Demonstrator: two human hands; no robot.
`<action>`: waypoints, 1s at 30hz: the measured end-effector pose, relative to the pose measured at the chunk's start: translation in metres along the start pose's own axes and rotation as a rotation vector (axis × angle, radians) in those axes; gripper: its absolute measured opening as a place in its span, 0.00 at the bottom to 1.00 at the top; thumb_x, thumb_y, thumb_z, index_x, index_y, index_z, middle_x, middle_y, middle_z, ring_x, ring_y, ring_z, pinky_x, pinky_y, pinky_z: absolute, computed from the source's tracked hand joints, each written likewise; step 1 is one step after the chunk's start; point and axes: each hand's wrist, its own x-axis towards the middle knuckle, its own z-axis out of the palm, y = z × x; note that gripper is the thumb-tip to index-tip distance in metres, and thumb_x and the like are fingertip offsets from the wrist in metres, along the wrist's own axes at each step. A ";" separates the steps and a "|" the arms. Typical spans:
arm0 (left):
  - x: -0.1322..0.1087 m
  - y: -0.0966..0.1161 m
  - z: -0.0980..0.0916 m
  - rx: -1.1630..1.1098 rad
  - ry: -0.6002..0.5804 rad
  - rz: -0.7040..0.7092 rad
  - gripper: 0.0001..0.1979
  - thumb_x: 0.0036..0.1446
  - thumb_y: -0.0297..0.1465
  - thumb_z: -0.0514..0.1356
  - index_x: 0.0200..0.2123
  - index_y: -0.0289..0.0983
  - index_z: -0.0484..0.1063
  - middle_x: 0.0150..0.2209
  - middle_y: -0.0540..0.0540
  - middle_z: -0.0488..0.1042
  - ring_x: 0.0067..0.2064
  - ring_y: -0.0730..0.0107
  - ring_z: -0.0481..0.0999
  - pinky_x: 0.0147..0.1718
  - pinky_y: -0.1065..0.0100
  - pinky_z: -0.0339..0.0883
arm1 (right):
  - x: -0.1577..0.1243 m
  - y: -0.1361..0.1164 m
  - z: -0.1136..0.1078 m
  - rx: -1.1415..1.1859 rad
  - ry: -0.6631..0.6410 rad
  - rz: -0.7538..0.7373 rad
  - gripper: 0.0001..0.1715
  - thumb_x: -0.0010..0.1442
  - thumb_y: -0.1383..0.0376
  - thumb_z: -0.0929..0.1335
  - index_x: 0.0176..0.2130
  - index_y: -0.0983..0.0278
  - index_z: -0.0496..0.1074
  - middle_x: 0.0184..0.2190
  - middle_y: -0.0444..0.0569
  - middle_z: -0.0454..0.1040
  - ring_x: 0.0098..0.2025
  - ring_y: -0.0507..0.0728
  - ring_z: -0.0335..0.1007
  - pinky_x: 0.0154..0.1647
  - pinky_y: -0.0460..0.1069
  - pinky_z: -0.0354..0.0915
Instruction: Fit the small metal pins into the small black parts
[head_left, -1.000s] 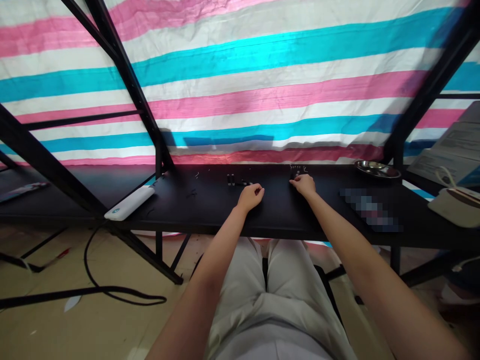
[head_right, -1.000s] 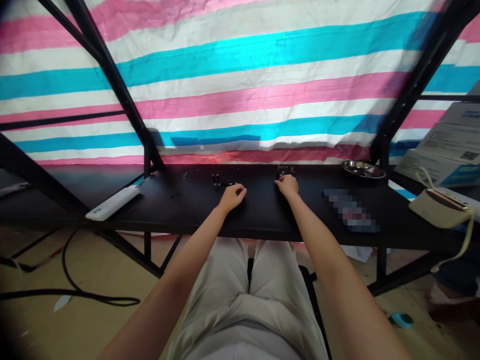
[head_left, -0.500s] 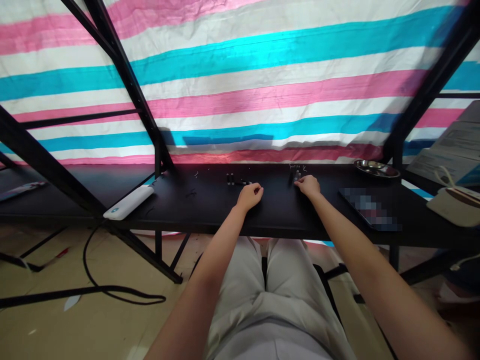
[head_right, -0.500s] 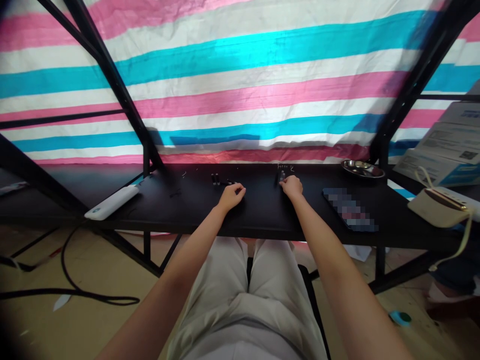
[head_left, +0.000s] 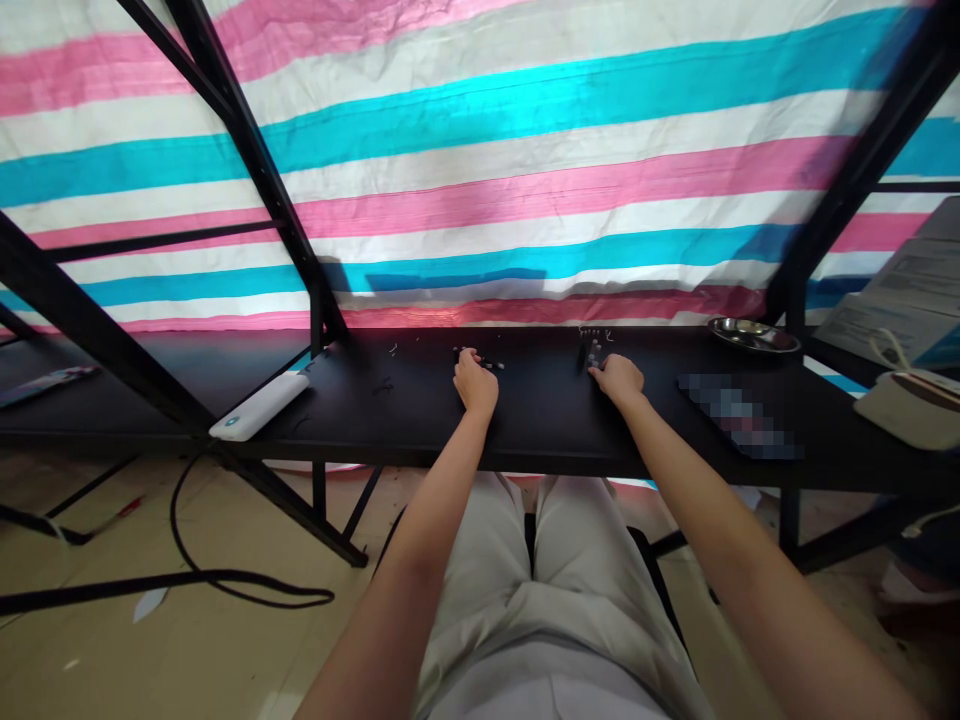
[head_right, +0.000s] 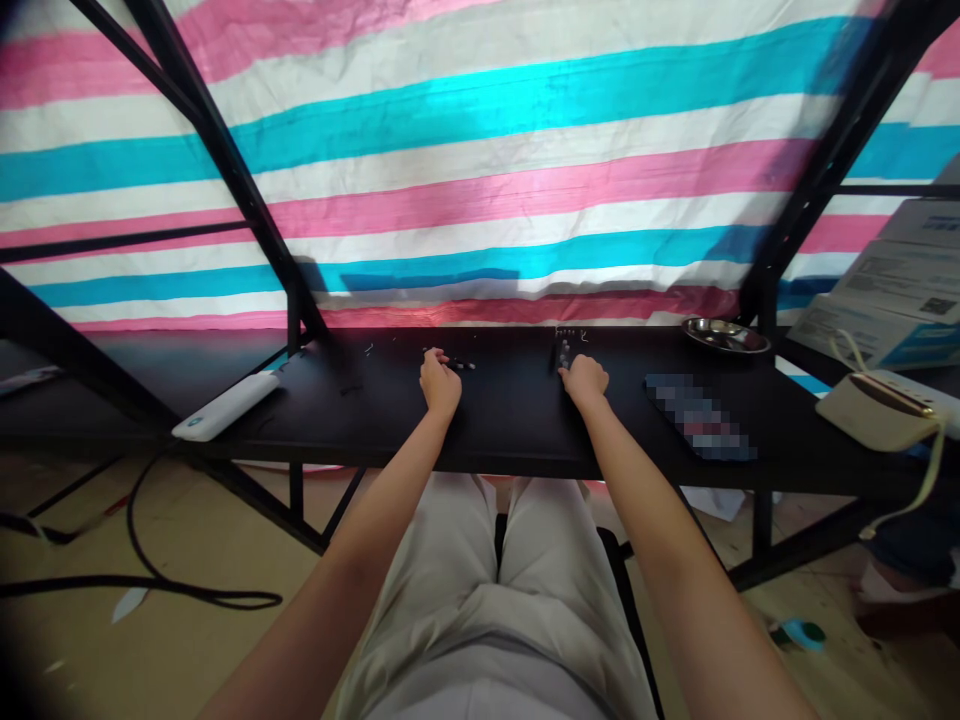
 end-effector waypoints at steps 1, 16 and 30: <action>0.000 0.000 0.000 0.011 0.000 -0.003 0.19 0.51 0.17 0.47 0.45 0.39 0.61 0.44 0.42 0.71 0.48 0.59 0.68 0.45 0.59 0.60 | -0.004 0.000 0.000 -0.031 0.025 -0.015 0.18 0.55 0.56 0.67 0.41 0.67 0.73 0.41 0.61 0.73 0.44 0.63 0.70 0.39 0.53 0.63; 0.003 0.002 0.015 0.389 -0.276 0.376 0.23 0.51 0.18 0.49 0.50 0.39 0.65 0.52 0.38 0.66 0.54 0.53 0.61 0.49 0.51 0.55 | -0.033 -0.018 0.006 0.059 0.074 -0.730 0.12 0.60 0.60 0.60 0.29 0.62 0.67 0.31 0.48 0.70 0.31 0.52 0.64 0.29 0.46 0.53; 0.028 0.010 0.030 0.553 -0.438 0.590 0.15 0.48 0.15 0.52 0.35 0.33 0.74 0.43 0.35 0.69 0.51 0.51 0.62 0.55 0.49 0.46 | -0.033 -0.018 0.008 0.061 0.095 -0.784 0.13 0.61 0.61 0.59 0.28 0.62 0.65 0.30 0.47 0.69 0.28 0.51 0.62 0.27 0.45 0.50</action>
